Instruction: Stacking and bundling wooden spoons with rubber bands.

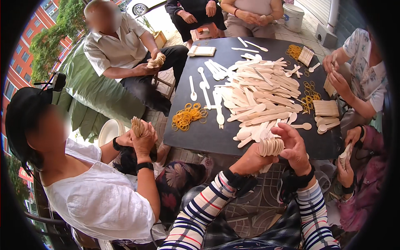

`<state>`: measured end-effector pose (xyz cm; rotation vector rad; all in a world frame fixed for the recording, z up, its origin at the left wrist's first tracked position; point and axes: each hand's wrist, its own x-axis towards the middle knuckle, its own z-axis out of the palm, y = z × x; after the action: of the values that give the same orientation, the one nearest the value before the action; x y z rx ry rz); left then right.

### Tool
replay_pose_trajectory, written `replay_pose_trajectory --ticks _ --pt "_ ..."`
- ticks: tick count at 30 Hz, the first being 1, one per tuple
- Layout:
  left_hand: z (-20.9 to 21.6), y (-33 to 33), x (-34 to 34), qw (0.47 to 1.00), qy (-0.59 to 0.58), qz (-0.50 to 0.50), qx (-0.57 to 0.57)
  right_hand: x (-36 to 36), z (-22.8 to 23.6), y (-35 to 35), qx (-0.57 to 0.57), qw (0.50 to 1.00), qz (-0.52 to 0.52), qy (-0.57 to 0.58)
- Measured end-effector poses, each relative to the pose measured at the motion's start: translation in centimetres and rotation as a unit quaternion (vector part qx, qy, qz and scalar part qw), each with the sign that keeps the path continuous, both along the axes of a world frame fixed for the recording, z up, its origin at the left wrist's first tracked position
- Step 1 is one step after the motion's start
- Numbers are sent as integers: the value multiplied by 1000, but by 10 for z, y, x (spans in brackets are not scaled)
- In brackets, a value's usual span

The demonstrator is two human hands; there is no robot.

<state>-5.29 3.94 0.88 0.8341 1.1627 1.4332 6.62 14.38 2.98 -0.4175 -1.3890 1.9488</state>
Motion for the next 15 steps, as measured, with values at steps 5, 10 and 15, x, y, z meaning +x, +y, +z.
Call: replay_pose_trajectory --ticks 5,10,15 --pt "-5 4 23 991 50 -104 62 17 -4 18 63 967 236 -67" --pt "-18 9 25 991 39 -128 26 20 10 16 56 969 219 -103" --pt "-15 9 27 994 27 -102 13 17 10 19 47 965 236 -102"
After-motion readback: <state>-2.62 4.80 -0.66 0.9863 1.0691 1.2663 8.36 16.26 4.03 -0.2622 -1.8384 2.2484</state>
